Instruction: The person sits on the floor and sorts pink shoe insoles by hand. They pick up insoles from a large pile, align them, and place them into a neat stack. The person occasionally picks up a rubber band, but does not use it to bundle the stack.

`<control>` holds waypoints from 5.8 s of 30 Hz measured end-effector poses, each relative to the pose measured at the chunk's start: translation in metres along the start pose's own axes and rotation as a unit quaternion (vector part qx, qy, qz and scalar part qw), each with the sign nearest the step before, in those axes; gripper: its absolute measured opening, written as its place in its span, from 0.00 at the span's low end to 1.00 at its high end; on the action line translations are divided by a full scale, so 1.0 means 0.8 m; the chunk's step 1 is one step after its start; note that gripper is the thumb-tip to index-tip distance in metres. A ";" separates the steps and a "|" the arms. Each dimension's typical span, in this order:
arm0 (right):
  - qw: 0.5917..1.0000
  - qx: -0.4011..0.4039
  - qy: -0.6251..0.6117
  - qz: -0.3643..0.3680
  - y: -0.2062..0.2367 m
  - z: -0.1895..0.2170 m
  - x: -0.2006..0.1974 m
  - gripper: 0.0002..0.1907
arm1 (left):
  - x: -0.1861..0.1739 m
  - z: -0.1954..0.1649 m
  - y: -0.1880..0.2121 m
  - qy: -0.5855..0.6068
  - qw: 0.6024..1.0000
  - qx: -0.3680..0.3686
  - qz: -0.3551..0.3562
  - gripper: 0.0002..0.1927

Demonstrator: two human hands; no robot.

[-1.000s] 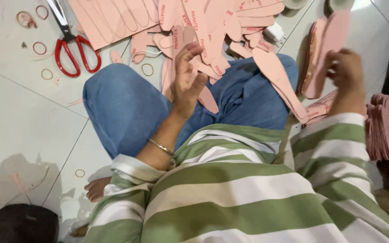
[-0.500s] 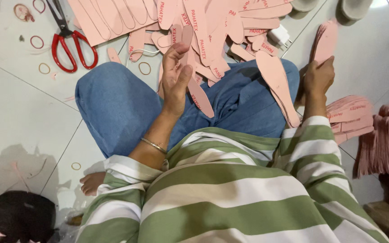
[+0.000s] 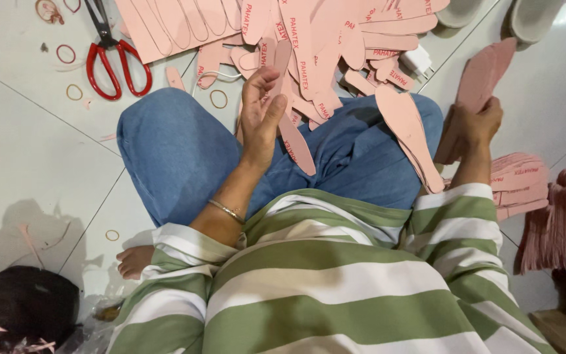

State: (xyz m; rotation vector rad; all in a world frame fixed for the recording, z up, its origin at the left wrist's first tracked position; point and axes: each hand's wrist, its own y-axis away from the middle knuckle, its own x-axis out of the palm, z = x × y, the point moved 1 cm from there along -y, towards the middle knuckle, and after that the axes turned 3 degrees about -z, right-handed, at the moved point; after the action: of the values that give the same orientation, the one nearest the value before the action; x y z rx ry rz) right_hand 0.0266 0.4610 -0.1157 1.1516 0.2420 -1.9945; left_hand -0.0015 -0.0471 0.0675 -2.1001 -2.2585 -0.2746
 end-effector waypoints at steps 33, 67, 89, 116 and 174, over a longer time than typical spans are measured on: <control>0.910 -0.024 -0.347 0.224 0.200 0.218 -0.168 0.47 | 0.029 0.008 0.032 0.062 0.956 -0.045 0.282 0.46; 0.809 -0.569 -0.094 0.113 0.368 0.446 -0.116 0.31 | 0.045 0.039 0.065 0.149 0.907 -0.123 0.373 0.16; 0.771 -0.438 -0.247 0.390 0.397 0.393 0.020 0.55 | 0.011 0.024 0.019 0.329 0.943 -0.040 0.003 0.13; 0.865 -0.404 -0.209 0.211 0.269 0.297 -0.081 0.19 | -0.016 -0.039 0.009 0.333 0.937 -0.038 0.099 0.47; 0.991 -0.063 0.066 -0.095 0.051 -0.014 -0.045 0.22 | -0.034 -0.060 -0.063 -0.446 0.845 0.295 -0.007 0.10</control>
State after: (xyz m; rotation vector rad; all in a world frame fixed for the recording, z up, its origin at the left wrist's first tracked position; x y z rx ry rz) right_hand 0.0729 0.4594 -0.0849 1.2182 0.5562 -2.0367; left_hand -0.0536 -0.0845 0.1053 -2.0288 -2.2175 1.4934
